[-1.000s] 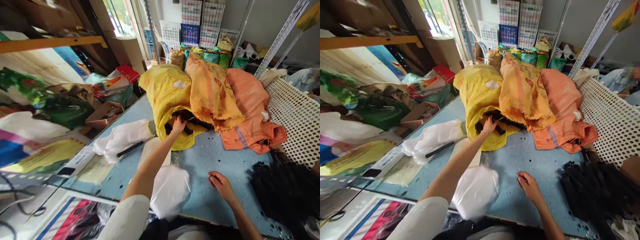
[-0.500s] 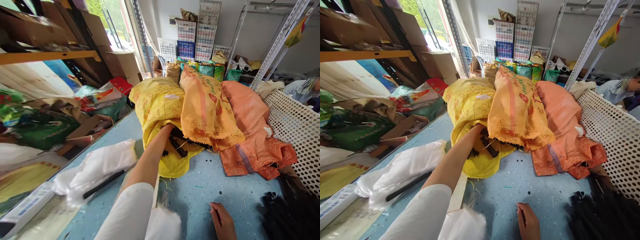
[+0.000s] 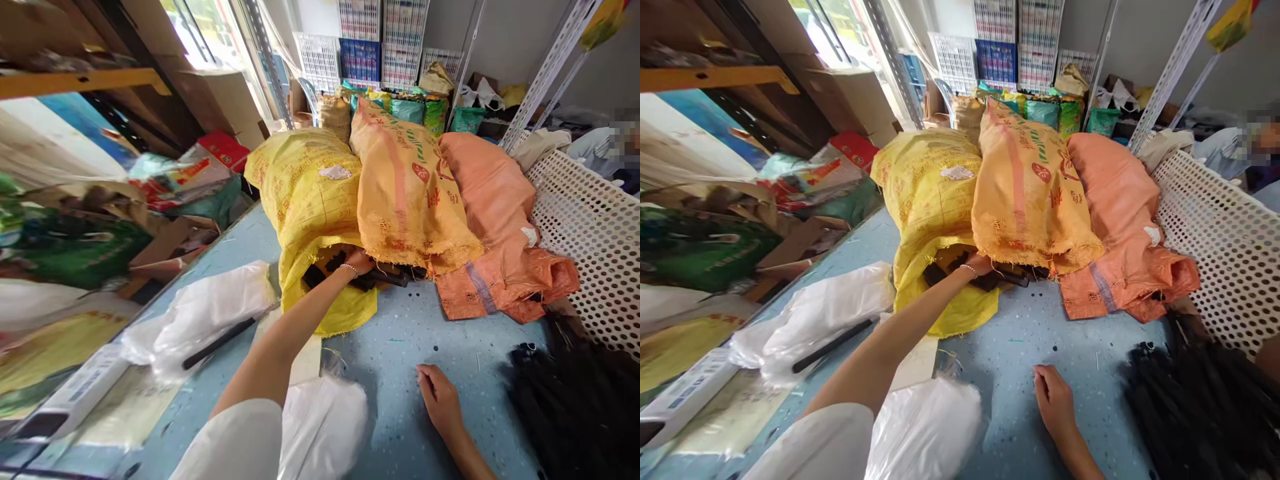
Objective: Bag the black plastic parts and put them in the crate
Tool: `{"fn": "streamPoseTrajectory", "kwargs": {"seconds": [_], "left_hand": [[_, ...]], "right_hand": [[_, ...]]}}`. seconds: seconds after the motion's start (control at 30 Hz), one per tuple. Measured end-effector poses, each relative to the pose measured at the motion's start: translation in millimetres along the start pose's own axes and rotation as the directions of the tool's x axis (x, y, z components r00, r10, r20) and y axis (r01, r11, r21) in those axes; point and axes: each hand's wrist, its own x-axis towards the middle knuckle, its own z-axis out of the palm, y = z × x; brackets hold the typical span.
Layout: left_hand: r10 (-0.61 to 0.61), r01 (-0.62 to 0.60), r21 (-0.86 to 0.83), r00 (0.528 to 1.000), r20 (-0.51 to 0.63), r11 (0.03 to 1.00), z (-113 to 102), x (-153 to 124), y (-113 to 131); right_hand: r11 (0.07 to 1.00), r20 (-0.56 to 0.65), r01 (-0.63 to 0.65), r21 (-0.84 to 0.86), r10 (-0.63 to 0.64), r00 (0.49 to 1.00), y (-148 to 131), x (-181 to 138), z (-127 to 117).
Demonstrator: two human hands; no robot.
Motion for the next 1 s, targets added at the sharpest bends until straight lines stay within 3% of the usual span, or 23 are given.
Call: {"fn": "streamPoseTrajectory", "kwargs": {"seconds": [0.13, 0.27, 0.33, 0.4, 0.47, 0.53, 0.6, 0.67, 0.7, 0.77, 0.87, 0.93, 1.0], "left_hand": [[-0.005, 0.005, 0.002, 0.999, 0.033, 1.000, 23.4, -40.5, 22.6], [0.142, -0.140, -0.051, 0.989, 0.044, 0.989, 40.3, -80.1, 47.5], [0.238, -0.235, -0.107, 0.971, 0.015, 0.966, 46.8, -94.8, 59.1], [0.320, -0.322, -0.176, 0.947, -0.041, 0.930, 51.7, -106.3, 68.1], [0.358, -0.376, -0.244, 0.926, -0.117, 0.894, 54.5, -117.0, 73.9], [0.342, -0.388, -0.286, 0.918, -0.200, 0.876, 56.0, -130.9, 77.2], [0.261, -0.366, -0.343, 0.913, -0.314, 0.865, 57.6, -152.0, 80.9], [0.073, -0.311, -0.507, 0.897, -0.435, 0.804, 61.1, -181.8, 88.8], [-0.042, -0.278, -0.626, 0.894, -0.446, 0.729, 63.7, -199.2, 95.0], [-0.199, -0.192, -0.844, 0.923, -0.329, 0.501, 69.0, -235.5, 111.4], [-0.184, -0.017, -0.971, 0.981, -0.062, 0.237, 70.4, -283.6, 137.4], [-0.201, 0.071, -0.982, 0.979, 0.035, 0.173, 63.8, -307.3, 148.7], [-0.205, 0.132, -0.978, 0.974, 0.098, 0.161, 53.2, -324.3, 153.8]], "right_hand": [[0.996, 0.054, -0.077, 0.042, 0.075, 0.996, 5.9, 2.6, -0.3], [0.924, 0.096, -0.273, 0.267, 0.256, 0.962, 7.5, 6.6, -7.5], [0.940, -0.016, -0.209, 0.270, 0.222, 0.975, -0.2, 10.7, -13.3], [0.993, -0.088, -0.044, 0.113, 0.054, 0.995, -14.4, 18.5, -16.5], [0.989, -0.008, 0.110, -0.103, -0.111, 0.994, -31.1, 31.1, -14.3], [0.945, 0.102, 0.150, -0.292, -0.125, 0.987, -44.7, 46.2, -7.4], [0.922, 0.126, 0.072, -0.379, -0.026, 0.992, -52.4, 57.8, 0.3], [0.931, 0.116, -0.018, -0.364, 0.065, 0.991, -56.1, 58.8, 5.0], [0.943, 0.111, -0.042, -0.330, 0.083, 0.990, -58.0, 53.8, 5.8], [0.975, 0.109, -0.009, -0.222, 0.034, 0.993, -64.2, 33.9, 3.5], [0.981, 0.191, 0.193, 0.009, -0.192, 0.963, -80.6, -5.7, -11.1], [0.953, 0.254, 0.290, 0.087, -0.302, 0.919, -92.4, -23.0, -28.1], [0.942, 0.199, 0.334, -0.004, -0.327, 0.924, -100.9, -26.3, -46.9]]}}
